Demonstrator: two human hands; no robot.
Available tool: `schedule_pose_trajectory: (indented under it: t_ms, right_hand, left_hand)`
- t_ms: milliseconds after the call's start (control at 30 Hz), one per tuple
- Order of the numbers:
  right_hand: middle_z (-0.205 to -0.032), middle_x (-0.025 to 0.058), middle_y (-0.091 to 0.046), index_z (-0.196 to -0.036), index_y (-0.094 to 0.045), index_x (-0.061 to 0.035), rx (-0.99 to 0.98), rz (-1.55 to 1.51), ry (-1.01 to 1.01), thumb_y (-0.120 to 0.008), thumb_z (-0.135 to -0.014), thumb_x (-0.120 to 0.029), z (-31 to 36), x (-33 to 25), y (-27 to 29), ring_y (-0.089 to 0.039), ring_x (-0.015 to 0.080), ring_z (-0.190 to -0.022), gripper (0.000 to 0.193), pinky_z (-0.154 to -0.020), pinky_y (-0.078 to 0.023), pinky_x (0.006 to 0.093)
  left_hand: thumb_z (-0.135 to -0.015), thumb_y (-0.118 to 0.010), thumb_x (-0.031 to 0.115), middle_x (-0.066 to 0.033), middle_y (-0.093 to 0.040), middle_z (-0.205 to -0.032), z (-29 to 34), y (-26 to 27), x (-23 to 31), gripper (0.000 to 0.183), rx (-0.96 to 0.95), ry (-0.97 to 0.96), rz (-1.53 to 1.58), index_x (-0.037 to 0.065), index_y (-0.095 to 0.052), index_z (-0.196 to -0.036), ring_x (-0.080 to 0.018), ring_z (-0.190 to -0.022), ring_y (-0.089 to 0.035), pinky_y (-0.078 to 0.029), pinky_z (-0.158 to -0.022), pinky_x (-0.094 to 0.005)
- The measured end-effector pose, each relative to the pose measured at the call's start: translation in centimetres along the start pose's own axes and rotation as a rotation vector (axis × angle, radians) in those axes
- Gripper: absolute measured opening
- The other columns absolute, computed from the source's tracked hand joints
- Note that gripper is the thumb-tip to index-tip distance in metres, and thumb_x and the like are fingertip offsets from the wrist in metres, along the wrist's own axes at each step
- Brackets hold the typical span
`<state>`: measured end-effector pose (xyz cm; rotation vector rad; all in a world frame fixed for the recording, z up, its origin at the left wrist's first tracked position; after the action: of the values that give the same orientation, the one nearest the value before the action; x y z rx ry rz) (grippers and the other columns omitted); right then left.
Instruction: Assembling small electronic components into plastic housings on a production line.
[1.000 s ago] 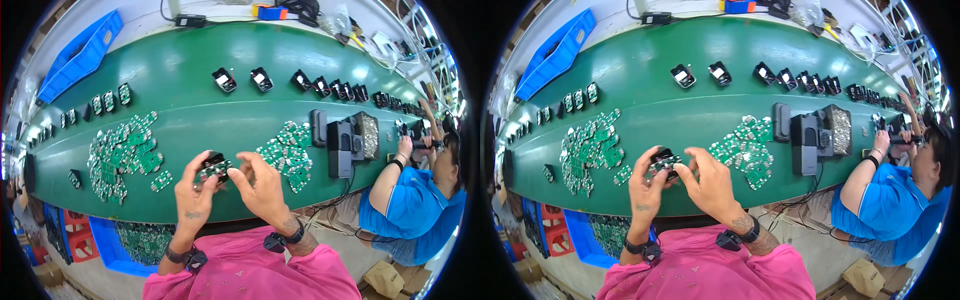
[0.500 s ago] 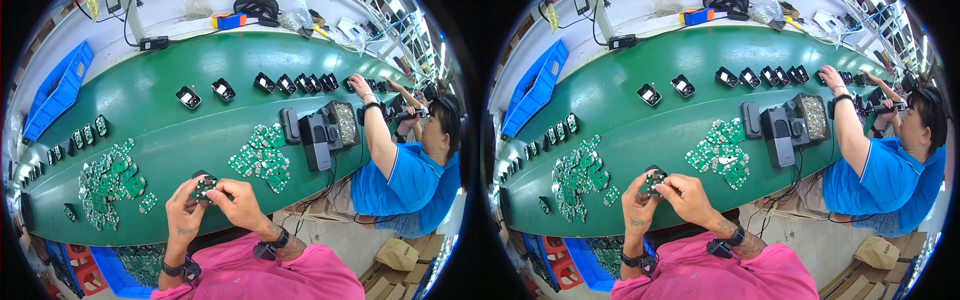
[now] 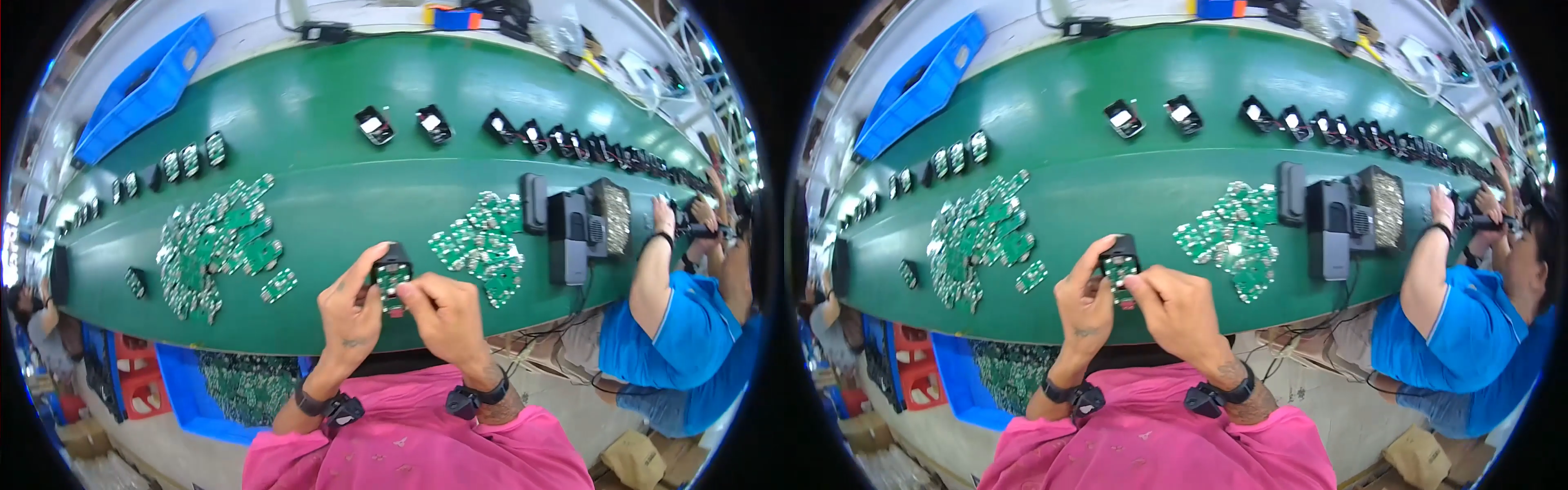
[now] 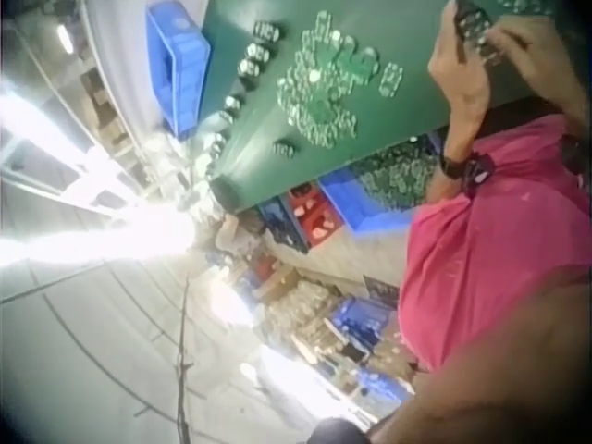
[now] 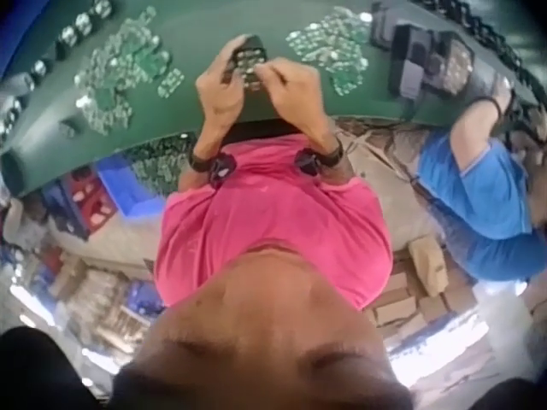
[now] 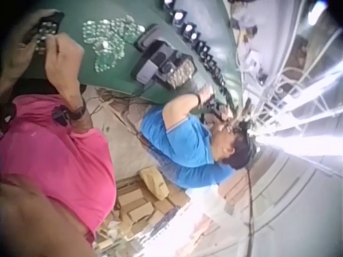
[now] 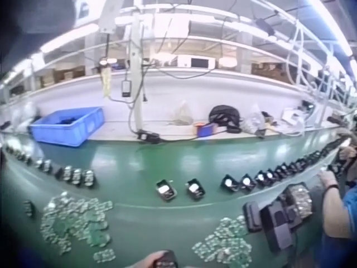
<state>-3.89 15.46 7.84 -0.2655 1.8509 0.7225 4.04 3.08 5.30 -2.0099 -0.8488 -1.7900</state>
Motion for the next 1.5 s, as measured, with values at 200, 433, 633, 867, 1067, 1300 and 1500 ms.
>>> schedule_pose_trajectory:
  t_ms: [200,433,633,867,1067,1300,1500]
  right_hand:
    - [-0.058,0.0082,-0.056,-0.075,-0.064,0.0008,0.025,0.103,-0.003,-0.069,-0.092,-0.013,-0.5,0.1,0.0,-0.051,0.0147,-0.047,0.023,-0.046,-0.037,0.0308]
    - [-0.062,0.0071,-0.06,-0.09,-0.067,0.0005,0.037,0.254,-0.014,-0.068,-0.093,-0.014,-0.1,0.8,-0.8,-0.053,0.0157,-0.049,0.015,-0.048,-0.041,0.0303]
    - [-0.096,0.0145,-0.067,-0.135,-0.053,-0.0021,-0.04,-0.013,0.026,-0.057,-0.099,-0.013,-0.6,1.0,-2.2,-0.064,0.0172,-0.077,0.038,-0.067,-0.052,0.0293]
    - [-0.102,0.0112,-0.064,-0.135,-0.054,-0.0016,-0.037,-0.172,-0.034,-0.057,-0.099,-0.01,-1.9,2.1,-4.0,-0.06,0.0126,-0.079,0.037,-0.069,-0.051,0.0271]
    - [-0.093,0.0096,-0.06,-0.133,-0.053,0.002,-0.015,-0.05,-0.081,-0.066,-0.093,-0.009,-0.5,2.1,-5.0,-0.057,0.0137,-0.07,0.044,-0.063,-0.049,0.0286]
    - [-0.094,0.0149,-0.062,-0.108,-0.064,0.0001,-0.089,0.174,0.275,-0.072,-0.084,-0.006,3.3,2.0,-6.5,-0.063,0.0318,-0.08,0.026,-0.07,-0.052,0.0393]
    - [-0.093,0.0133,-0.062,-0.102,-0.067,-0.0015,-0.088,0.124,0.254,-0.072,-0.084,-0.007,3.2,3.1,-6.2,-0.063,0.0322,-0.083,0.02,-0.073,-0.053,0.0409]
  left_hand:
    - [-0.088,-0.052,-0.009,-0.0115,-0.069,-0.111,0.2,0.7,-0.2,0.053,-0.157,0.083,0.117,0.006,-0.055,-0.139,-0.0086,-0.082,-0.066,-0.052,-0.065,-0.0232]
    - [-0.1,-0.057,0.01,-0.0144,-0.064,-0.116,0.2,0.2,-0.9,0.033,-0.041,0.216,0.315,0.002,-0.054,-0.132,-0.0151,-0.089,-0.068,-0.06,-0.059,-0.0243]
    - [-0.101,-0.056,0.012,-0.0136,-0.065,-0.109,0.2,-0.4,-1.3,0.029,-0.046,0.208,0.318,0.002,-0.053,-0.128,-0.0157,-0.084,-0.069,-0.06,-0.055,-0.024]
    - [-0.1,-0.057,0.01,-0.0145,-0.07,-0.103,-0.8,1.0,-1.5,0.025,0.075,0.119,0.171,0.003,-0.06,-0.124,-0.0133,-0.079,-0.069,-0.06,-0.054,-0.0264]
    - [-0.101,-0.048,0.014,-0.0087,-0.064,-0.085,-11.1,8.2,-3.4,0.027,-0.012,0.239,-0.059,0.009,-0.054,-0.127,-0.0155,-0.051,-0.064,-0.054,-0.046,-0.0264]
    - [-0.103,-0.045,0.018,-0.0154,-0.068,-0.09,-23.7,18.5,-10.0,0.029,0.269,0.288,-0.522,0.014,-0.053,-0.131,-0.0214,-0.055,-0.069,-0.057,-0.049,-0.0308]
    - [-0.096,-0.061,0.025,-0.0218,-0.071,-0.104,-24.5,16.4,-6.1,0.05,0.343,-0.137,-1.224,0.013,-0.049,-0.143,-0.0362,-0.089,-0.072,-0.059,-0.074,-0.0465]
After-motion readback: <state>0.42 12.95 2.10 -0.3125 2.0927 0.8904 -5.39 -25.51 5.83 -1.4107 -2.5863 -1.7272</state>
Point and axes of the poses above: each hand's wrist, its own z-axis away from the middle knuckle, its own y-axis out of the back of the hand, x = y × z, the point moved 6 cm from there along -z, towards the middle knuckle
